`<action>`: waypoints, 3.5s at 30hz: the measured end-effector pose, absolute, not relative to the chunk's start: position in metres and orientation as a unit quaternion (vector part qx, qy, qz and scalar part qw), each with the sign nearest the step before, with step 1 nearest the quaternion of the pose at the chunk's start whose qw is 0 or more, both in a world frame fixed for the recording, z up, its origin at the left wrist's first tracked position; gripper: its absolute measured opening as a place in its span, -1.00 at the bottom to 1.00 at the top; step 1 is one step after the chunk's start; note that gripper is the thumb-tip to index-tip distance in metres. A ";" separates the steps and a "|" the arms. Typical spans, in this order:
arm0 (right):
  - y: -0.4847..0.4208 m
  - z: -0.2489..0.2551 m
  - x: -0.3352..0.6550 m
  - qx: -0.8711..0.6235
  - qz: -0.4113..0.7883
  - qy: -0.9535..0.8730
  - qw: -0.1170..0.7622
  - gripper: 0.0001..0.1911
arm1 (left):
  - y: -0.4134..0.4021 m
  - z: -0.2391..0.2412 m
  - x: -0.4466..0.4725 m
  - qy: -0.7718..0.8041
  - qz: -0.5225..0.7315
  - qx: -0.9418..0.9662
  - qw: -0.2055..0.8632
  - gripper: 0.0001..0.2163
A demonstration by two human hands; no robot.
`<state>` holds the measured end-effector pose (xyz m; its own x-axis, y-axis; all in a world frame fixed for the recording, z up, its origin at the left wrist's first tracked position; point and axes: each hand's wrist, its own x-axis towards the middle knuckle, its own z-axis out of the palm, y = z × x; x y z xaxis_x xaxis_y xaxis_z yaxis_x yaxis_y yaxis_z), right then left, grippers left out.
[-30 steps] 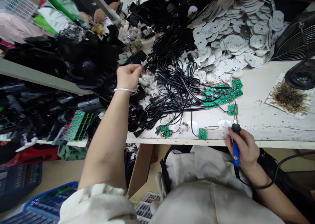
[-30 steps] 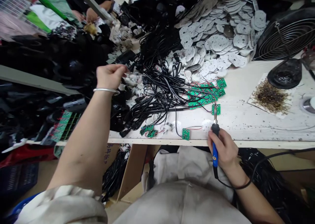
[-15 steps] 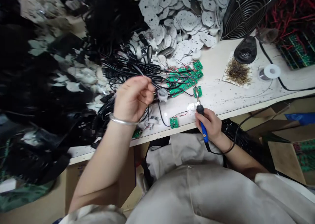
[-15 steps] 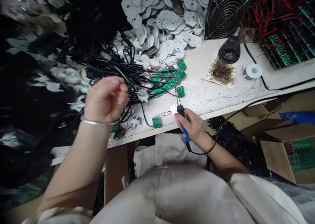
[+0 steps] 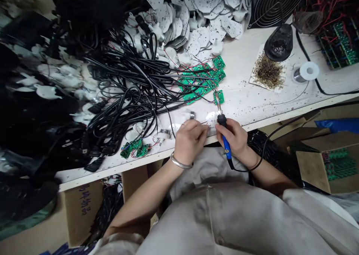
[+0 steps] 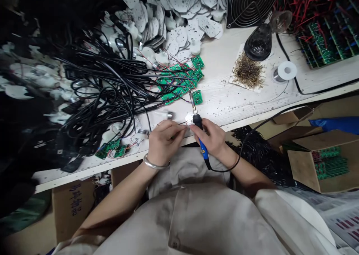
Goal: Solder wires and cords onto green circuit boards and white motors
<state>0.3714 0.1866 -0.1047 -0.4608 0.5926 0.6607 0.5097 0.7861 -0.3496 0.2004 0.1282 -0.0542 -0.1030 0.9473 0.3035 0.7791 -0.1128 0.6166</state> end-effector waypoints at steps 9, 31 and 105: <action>0.186 -0.099 0.372 -0.330 0.053 -0.861 0.383 -0.68 | 0.132 -0.052 0.207 0.682 0.341 0.636 0.117 -0.86; 0.185 -0.081 0.410 -0.360 0.442 -0.648 0.505 -0.77 | 0.134 -0.057 0.203 0.692 0.238 0.675 0.093 -0.87; 0.196 -0.084 0.389 -0.300 0.134 -0.845 0.422 -0.67 | 0.145 -0.059 0.217 0.669 0.276 0.689 0.025 -0.90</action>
<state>0.3888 0.1965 -0.0842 -0.4628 0.6203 0.6333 0.3946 0.7838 -0.4794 0.2171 0.1455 -0.0586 -0.0481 0.9365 0.3472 0.9088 -0.1033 0.4043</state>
